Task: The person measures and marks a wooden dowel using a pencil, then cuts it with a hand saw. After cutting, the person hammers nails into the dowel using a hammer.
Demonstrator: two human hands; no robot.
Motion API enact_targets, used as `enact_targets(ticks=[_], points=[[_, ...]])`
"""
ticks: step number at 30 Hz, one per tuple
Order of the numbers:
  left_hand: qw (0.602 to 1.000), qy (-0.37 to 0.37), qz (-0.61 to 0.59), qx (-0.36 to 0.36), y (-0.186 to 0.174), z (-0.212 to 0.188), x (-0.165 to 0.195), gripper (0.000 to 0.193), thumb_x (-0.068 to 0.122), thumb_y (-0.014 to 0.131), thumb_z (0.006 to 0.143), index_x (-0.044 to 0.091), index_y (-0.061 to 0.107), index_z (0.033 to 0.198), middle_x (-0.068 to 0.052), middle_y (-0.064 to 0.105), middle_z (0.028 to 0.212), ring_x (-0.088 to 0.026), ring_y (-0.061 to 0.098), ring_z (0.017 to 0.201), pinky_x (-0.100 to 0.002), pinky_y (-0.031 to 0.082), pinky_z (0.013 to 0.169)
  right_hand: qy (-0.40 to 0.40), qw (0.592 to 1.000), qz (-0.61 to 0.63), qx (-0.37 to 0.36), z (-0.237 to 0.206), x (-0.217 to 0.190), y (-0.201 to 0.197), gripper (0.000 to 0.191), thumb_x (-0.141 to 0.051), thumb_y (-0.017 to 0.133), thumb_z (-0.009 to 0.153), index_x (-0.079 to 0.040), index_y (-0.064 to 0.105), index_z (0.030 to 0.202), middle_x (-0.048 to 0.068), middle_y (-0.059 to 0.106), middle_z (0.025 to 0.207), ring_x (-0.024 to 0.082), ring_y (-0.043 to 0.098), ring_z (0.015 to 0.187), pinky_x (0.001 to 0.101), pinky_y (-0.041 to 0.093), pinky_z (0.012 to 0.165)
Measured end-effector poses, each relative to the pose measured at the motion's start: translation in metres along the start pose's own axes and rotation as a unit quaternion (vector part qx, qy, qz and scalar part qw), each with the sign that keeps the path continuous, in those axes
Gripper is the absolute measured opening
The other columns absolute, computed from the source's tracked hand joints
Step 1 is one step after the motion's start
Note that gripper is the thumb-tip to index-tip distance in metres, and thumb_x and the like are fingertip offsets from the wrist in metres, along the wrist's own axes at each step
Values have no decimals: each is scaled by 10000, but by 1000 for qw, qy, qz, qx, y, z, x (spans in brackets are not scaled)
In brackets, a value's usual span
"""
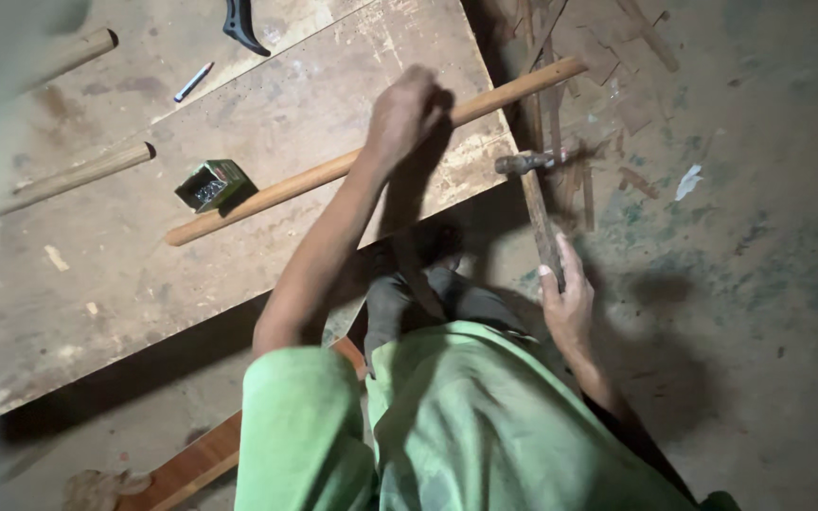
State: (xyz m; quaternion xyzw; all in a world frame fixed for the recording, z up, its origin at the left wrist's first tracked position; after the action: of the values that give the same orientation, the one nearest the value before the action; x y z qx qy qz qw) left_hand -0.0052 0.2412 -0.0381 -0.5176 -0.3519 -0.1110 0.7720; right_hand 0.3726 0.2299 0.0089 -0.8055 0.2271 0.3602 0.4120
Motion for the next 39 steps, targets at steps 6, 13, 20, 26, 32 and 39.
enact_targets(ticks=[6, 13, 20, 26, 32, 39], points=[[966, -200, -147, 68, -33, -77, 0, 67, 12, 679, 903, -5, 616, 887, -173, 690, 841, -305, 731, 810, -407, 559, 722, -172, 981, -84, -20, 16, 12, 8, 512, -221, 584, 1049, -26, 488, 1513, 242, 559, 1490, 424, 544, 1356, 448, 451, 1092], [965, -152, -188, 99, -14, -97, -13, 171, -27, 693, 894, 4, 705, 1062, -169, 708, 1021, -294, 727, 952, -378, 586, 842, -174, 980, -86, -37, 29, 12, 17, 529, -185, 598, 1018, -49, 475, 1515, 218, 542, 1502, 413, 519, 1387, 446, 432, 1122], [959, -136, -212, 129, 9, -72, 5, 161, -18, 669, 908, 24, 734, 1050, -155, 719, 1040, -280, 737, 996, -342, 588, 885, -150, 984, -86, -36, 27, 10, 20, 561, -166, 617, 986, -56, 475, 1517, 222, 548, 1493, 408, 527, 1378, 447, 434, 1115], [946, -200, -238, 93, 7, -45, 15, 128, 87, 684, 931, 42, 722, 1045, -114, 759, 972, -232, 757, 933, -337, 588, 846, -159, 984, -71, -33, 25, 11, 23, 563, -173, 635, 991, -60, 468, 1517, 223, 549, 1500, 402, 526, 1386, 442, 432, 1122], [974, -132, -149, 106, 7, -40, 31, 57, 67, 673, 922, 76, 707, 878, -77, 733, 864, -257, 706, 888, -510, 345, 1147, -118, 989, -80, -29, 23, 9, 24, 576, -173, 647, 981, -67, 473, 1520, 234, 559, 1477, 415, 545, 1361, 445, 443, 1101], [986, -61, -87, 126, 4, -39, 33, 40, 109, 698, 930, 105, 676, 898, -62, 672, 917, -261, 647, 979, -465, 387, 1073, -95, 992, -79, -34, 24, 4, 25, 586, -180, 641, 973, -76, 466, 1523, 241, 565, 1461, 402, 571, 1330, 444, 459, 1079]])
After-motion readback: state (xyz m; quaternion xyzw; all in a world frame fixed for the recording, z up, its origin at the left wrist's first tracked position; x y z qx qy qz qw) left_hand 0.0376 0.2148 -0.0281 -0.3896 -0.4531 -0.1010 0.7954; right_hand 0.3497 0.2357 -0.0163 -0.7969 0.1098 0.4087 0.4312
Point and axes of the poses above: each hand's wrist, its own z-axis towards the middle knuckle, its own y-axis out of the palm, x = y × z, the point moved 1 cm from there along z, towards the middle knuckle
